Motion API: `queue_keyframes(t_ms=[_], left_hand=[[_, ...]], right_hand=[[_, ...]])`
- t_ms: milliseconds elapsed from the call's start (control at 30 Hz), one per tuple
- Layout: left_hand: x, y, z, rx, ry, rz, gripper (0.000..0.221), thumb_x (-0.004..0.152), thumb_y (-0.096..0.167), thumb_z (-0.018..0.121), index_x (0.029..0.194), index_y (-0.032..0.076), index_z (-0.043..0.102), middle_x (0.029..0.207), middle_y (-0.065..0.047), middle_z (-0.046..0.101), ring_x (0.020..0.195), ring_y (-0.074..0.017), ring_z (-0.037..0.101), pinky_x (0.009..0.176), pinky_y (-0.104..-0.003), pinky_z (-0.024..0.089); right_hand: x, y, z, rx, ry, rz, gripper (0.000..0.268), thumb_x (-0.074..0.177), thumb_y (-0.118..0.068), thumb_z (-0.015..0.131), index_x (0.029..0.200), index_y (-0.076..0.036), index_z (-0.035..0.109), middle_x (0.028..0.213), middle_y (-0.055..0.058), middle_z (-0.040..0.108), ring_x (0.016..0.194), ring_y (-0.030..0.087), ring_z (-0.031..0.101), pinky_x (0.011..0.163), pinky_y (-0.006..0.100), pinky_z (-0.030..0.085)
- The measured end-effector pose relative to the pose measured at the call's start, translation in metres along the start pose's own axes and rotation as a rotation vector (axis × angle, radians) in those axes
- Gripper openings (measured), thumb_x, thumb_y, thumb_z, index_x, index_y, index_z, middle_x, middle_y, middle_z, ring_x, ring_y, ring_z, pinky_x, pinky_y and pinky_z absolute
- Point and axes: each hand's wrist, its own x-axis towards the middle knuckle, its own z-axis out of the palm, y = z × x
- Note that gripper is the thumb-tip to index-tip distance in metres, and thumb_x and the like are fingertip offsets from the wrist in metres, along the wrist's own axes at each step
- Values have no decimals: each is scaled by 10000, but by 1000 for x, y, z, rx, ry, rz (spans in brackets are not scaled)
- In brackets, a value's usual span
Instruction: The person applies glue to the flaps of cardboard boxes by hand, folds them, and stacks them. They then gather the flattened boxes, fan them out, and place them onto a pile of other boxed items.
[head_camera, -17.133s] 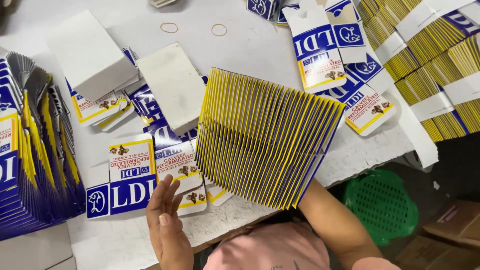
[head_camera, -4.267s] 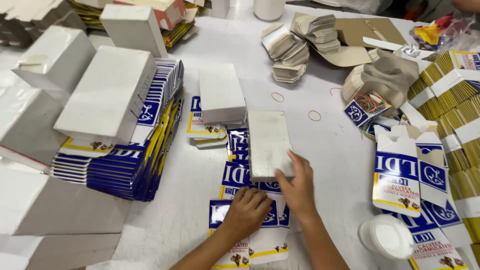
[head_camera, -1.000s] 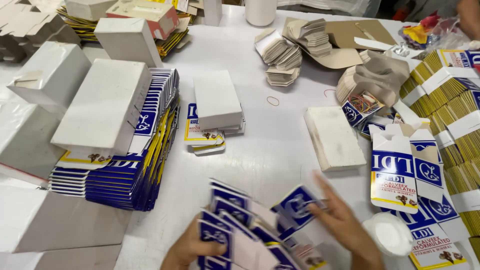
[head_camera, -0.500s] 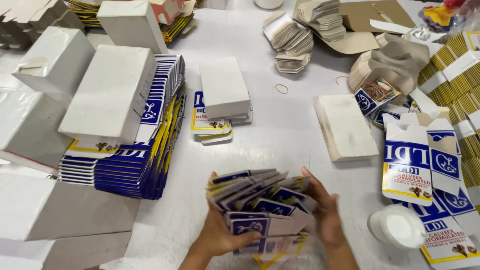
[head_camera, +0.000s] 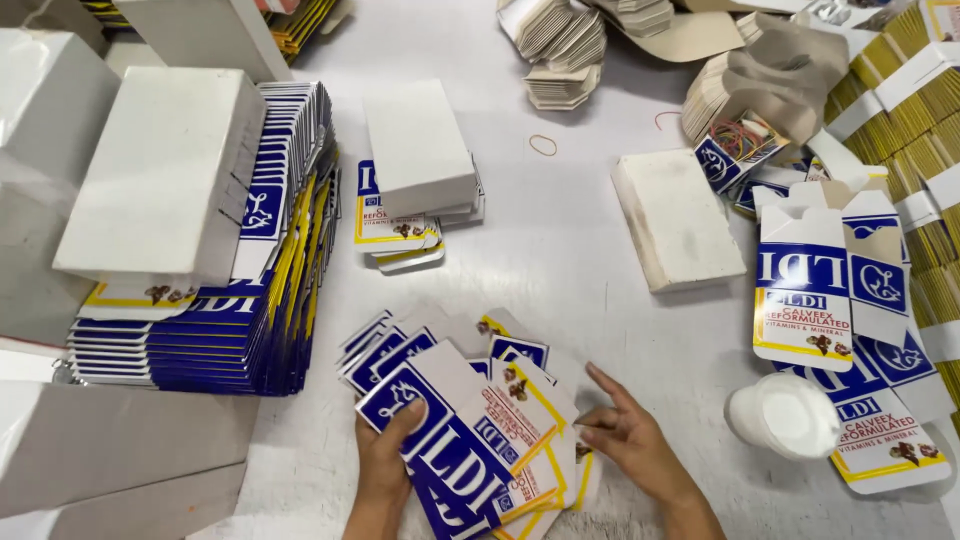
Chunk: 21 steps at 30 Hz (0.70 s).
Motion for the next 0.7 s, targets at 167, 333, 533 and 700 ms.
queue_keyframes(t_ms=[167, 333, 533, 700], left_hand=[[9, 19, -17, -27, 101, 50, 481, 796, 43, 711, 1245, -52, 567, 1033, -152, 705, 883, -250, 736, 809, -367, 621], [-2, 46, -7, -182, 22, 70, 465, 806, 75, 699, 1250, -25, 608, 1046, -141, 711, 892, -236, 731, 801, -356, 609], [-4, 2, 7, -147, 98, -13, 462, 790, 51, 745, 1207, -50, 573, 1024, -142, 694, 918, -238, 739, 845, -359, 634], [-10, 0, 14, 89, -187, -89, 587, 692, 53, 763, 1249, 20, 578, 1015, -82, 722, 903, -168, 733, 790, -311, 621]], right_hand=[[-13, -4, -40, -59, 290, -67, 789, 864, 43, 635, 1580, -125, 349, 877, 125, 737, 756, 160, 676, 724, 322, 580], [-21, -10, -69, -208, 499, -132, 749, 890, 48, 599, 1595, -113, 401, 914, 102, 726, 758, 145, 630, 709, 312, 539], [-19, -11, 2, 4, 294, -79, 680, 931, -14, 566, 1581, -129, 405, 1019, 97, 723, 885, 131, 648, 823, 283, 545], [-16, -20, 53, 171, 277, -114, 857, 858, -3, 685, 1624, -134, 322, 1319, 97, 584, 1167, 178, 566, 1026, 330, 444]])
